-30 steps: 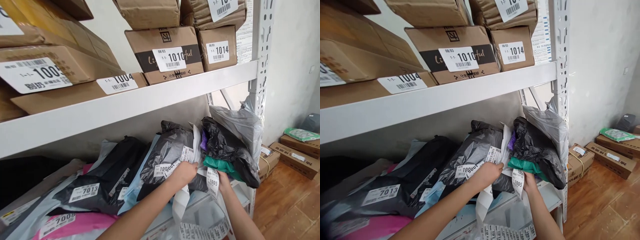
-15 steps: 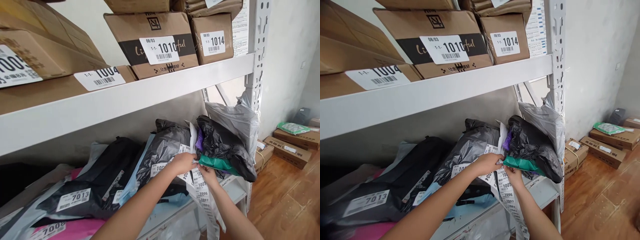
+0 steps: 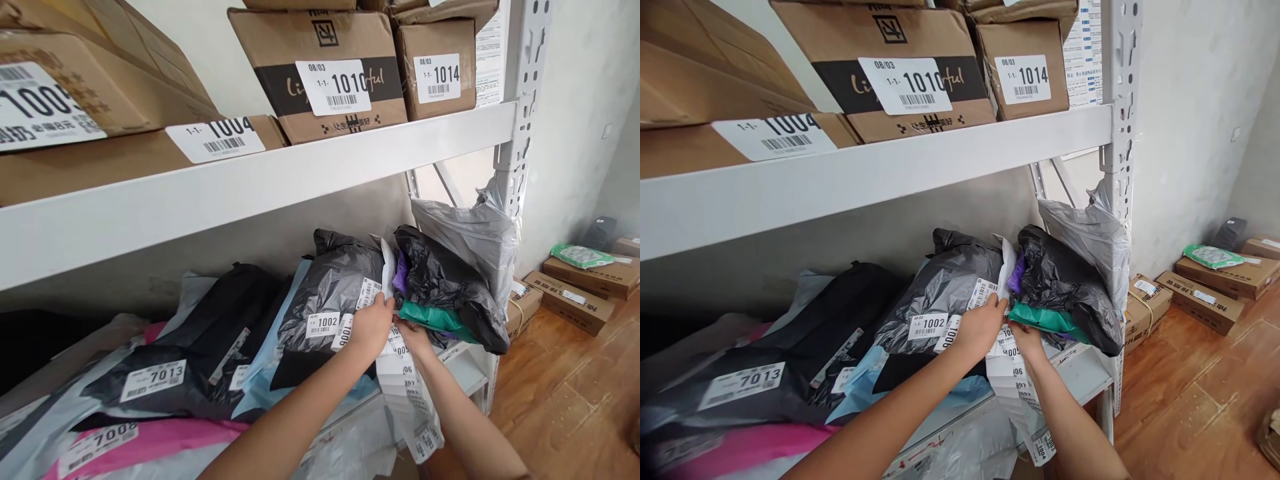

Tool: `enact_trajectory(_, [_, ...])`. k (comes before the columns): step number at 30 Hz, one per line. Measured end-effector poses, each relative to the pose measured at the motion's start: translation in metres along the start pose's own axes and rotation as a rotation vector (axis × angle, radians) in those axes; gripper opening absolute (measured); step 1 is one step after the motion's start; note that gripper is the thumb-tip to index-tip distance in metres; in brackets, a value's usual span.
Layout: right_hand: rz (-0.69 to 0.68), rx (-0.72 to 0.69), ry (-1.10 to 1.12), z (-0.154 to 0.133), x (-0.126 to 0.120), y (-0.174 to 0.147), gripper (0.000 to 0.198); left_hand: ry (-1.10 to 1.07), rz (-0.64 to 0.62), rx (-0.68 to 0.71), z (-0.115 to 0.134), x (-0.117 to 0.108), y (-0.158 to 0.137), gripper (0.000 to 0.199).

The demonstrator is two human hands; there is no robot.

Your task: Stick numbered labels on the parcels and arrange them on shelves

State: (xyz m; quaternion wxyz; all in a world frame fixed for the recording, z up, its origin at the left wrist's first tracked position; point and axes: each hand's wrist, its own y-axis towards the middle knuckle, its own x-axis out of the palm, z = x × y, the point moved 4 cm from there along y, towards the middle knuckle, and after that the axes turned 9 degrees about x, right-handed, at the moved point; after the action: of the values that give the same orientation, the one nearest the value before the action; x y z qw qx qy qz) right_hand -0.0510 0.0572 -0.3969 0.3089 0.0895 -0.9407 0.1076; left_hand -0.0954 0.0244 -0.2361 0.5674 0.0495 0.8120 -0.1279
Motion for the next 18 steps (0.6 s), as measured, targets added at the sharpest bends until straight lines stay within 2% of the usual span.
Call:
enact_trajectory(6, [-0.019,0.178,0.097,0.008,0.001,-0.019,0.05,0.021,-0.006,0.075,-0.003,0.002,-0.001,0.037])
enact_trajectory(10, [0.007,0.259,0.159,0.018,0.0,-0.025,0.052,0.041,0.0,0.068,-0.001,0.003,-0.003,0.04])
enact_trajectory(18, [-0.055,0.322,0.226,0.023,0.0,-0.047,0.06,0.039,0.027,0.035,0.002,0.003,-0.003,0.04])
